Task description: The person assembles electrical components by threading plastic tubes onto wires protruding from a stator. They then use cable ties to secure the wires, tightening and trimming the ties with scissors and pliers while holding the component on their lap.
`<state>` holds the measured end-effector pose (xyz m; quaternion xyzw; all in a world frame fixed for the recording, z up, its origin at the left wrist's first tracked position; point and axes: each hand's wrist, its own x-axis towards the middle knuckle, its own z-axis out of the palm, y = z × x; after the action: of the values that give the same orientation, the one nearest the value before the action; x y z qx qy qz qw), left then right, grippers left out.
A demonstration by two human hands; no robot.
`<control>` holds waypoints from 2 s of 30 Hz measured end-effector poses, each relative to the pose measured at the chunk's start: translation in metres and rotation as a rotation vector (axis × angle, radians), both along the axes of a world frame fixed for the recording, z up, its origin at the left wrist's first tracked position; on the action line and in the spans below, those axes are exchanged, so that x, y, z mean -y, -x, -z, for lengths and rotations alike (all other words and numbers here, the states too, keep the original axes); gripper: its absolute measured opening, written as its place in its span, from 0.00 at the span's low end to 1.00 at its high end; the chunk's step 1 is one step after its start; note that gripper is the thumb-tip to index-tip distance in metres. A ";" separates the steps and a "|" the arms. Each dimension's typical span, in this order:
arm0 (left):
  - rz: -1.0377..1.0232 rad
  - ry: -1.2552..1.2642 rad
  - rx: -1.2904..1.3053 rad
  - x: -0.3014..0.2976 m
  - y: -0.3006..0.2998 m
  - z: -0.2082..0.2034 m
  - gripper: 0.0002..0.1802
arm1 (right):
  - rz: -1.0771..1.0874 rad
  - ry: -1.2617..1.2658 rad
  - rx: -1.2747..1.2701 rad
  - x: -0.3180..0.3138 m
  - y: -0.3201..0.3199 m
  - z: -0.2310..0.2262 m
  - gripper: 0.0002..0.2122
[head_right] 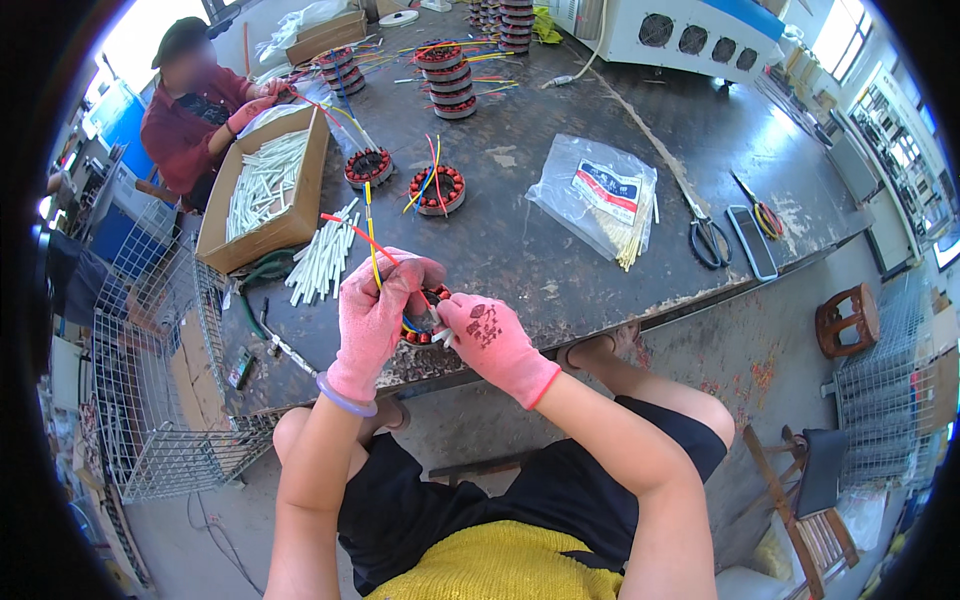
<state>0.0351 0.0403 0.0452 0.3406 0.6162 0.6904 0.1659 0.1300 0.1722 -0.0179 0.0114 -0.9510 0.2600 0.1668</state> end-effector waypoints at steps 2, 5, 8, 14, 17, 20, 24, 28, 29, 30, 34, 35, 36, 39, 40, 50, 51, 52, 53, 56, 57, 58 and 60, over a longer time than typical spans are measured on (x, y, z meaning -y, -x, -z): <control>0.010 0.009 -0.008 0.004 0.002 -0.005 0.15 | -0.019 0.112 0.015 0.002 0.000 -0.011 0.05; 0.018 -0.001 -0.041 0.006 0.001 -0.005 0.14 | -0.037 0.132 0.021 0.002 0.002 -0.014 0.06; 0.020 -0.053 0.012 0.005 -0.001 0.000 0.13 | -0.039 0.053 0.012 0.005 0.004 -0.004 0.09; 0.037 -0.078 0.030 0.014 0.005 -0.005 0.14 | 0.072 0.682 0.201 -0.006 -0.013 -0.024 0.12; 0.009 -0.029 0.100 0.024 0.002 -0.007 0.16 | 0.122 1.081 0.212 -0.008 -0.029 -0.064 0.12; 0.055 0.036 0.024 0.035 0.004 -0.012 0.17 | 0.075 1.206 0.185 -0.001 -0.033 -0.109 0.13; 0.098 0.058 0.037 0.045 0.010 -0.011 0.18 | -0.084 1.169 0.081 0.005 -0.027 -0.139 0.13; 0.094 -0.075 0.215 0.046 0.007 -0.005 0.20 | -0.113 1.071 -0.053 0.024 -0.006 -0.163 0.14; 0.082 -0.125 0.237 0.044 0.005 -0.003 0.20 | -0.107 1.030 -0.037 0.024 -0.003 -0.167 0.14; 0.073 -0.147 0.263 0.042 0.004 -0.002 0.22 | -0.101 0.991 -0.021 0.024 0.000 -0.173 0.13; 0.124 -0.302 0.306 0.041 0.000 0.009 0.23 | -0.031 0.979 -0.013 0.031 0.017 -0.186 0.10; 0.172 -0.294 0.308 0.042 0.000 0.008 0.23 | -0.014 0.989 -0.016 0.033 0.020 -0.189 0.09; 0.221 -0.286 0.311 0.045 0.001 0.008 0.22 | 0.025 0.895 -0.094 0.033 0.025 -0.187 0.08; 0.268 -0.269 0.347 0.049 0.000 0.009 0.23 | -0.003 0.846 -0.159 0.029 0.033 -0.184 0.07; 0.271 -0.262 0.362 0.050 0.000 0.010 0.23 | 0.000 0.822 -0.155 0.030 0.033 -0.186 0.07; 0.294 -0.165 0.374 0.053 0.000 0.005 0.26 | -0.008 0.664 -0.182 0.029 0.033 -0.192 0.06; 0.303 -0.175 0.374 0.053 0.000 0.005 0.25 | -0.022 0.622 -0.208 0.029 0.034 -0.191 0.06; 0.312 -0.186 0.374 0.053 0.000 0.007 0.24 | -0.037 0.580 -0.233 0.029 0.035 -0.190 0.06; 0.320 -0.197 0.374 0.053 0.000 0.008 0.23 | -0.037 0.508 -0.235 0.029 0.035 -0.189 0.07; 0.286 -0.177 0.347 0.051 -0.002 0.004 0.24 | 0.014 0.346 -0.111 0.032 0.031 -0.186 0.09; 0.286 -0.196 0.317 0.049 -0.002 0.004 0.23 | 0.019 0.420 -0.112 0.033 0.030 -0.183 0.10; 0.282 -0.215 0.286 0.048 -0.003 0.005 0.23 | 0.020 0.495 -0.113 0.033 0.029 -0.180 0.10; 0.270 -0.241 0.254 0.048 -0.002 0.006 0.24 | -0.029 0.683 -0.097 0.031 0.028 -0.172 0.10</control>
<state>0.0370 -0.0077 0.0393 0.3477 0.4519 0.7681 0.2914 0.1018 0.1408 0.1536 -0.0194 -0.7999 0.5648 0.2021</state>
